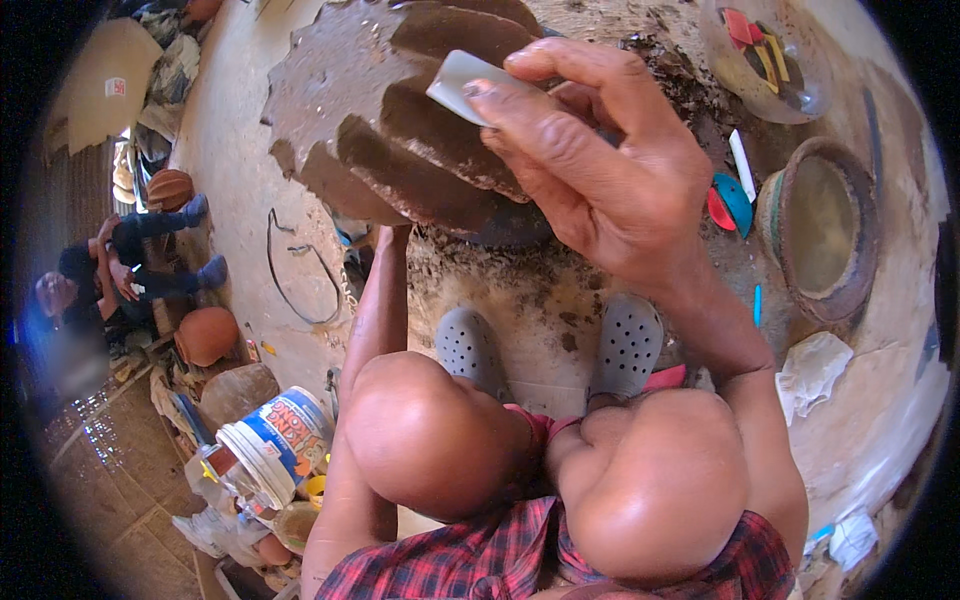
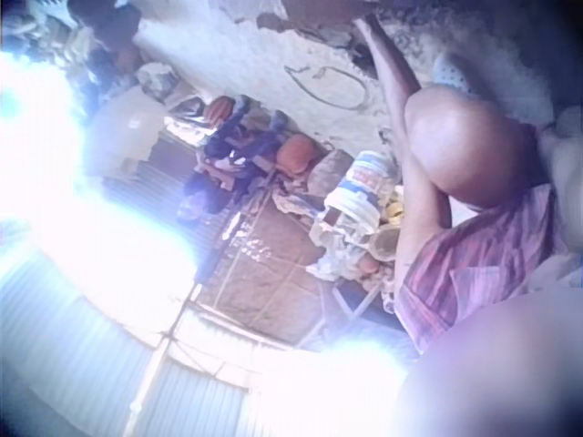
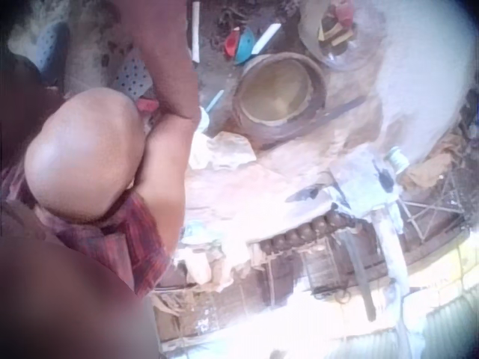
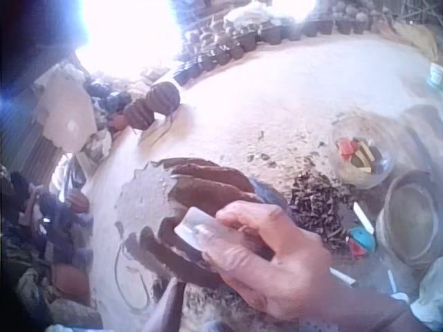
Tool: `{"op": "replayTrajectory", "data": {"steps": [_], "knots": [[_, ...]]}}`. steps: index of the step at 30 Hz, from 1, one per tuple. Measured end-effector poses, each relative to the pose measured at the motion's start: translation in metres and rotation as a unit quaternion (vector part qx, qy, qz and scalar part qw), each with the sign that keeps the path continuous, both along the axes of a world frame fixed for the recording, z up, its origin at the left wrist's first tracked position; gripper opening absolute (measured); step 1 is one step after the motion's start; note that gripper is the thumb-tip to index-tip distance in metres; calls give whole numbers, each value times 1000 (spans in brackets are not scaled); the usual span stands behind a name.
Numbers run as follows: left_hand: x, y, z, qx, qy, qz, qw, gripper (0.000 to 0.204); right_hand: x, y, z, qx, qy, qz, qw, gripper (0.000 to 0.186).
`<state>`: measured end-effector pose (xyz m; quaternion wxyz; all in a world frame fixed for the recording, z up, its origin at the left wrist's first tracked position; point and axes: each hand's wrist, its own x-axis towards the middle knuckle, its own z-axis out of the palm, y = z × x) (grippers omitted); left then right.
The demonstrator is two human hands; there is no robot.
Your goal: The person shapes a large lump of clay on a rotating base using a metal scraper and their hands. They smooth and refine the surface of the clay object while occasionally rotating the base to access different sides.
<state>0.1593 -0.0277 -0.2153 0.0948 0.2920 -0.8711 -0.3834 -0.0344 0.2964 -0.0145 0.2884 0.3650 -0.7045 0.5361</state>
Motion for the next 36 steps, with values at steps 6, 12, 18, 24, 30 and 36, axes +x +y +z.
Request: {"op": "replayTrajectory", "data": {"steps": [6,12,18,24,30,36], "knots": [[-21,-19,-13,-6,14,9,1000,57,1,-4,-17,119,52,8,992,45],[-24,-18,-15,0,19,15,1000,58,21,10,-114,151,-47,4,987,49],[-25,-19,-19,-1,18,15,1000,59,36,40,-160,252,-80,1,964,39],[-49,-24,-26,9,17,15,1000,59,-23,149,-85,214,-110,-239,941,20],[-56,-20,-30,20,20,8,1000,60,-227,264,-116,469,-188,-282,815,34],[-50,-13,-30,28,41,9,999,61,-296,273,-210,710,-252,-107,649,19]]}}
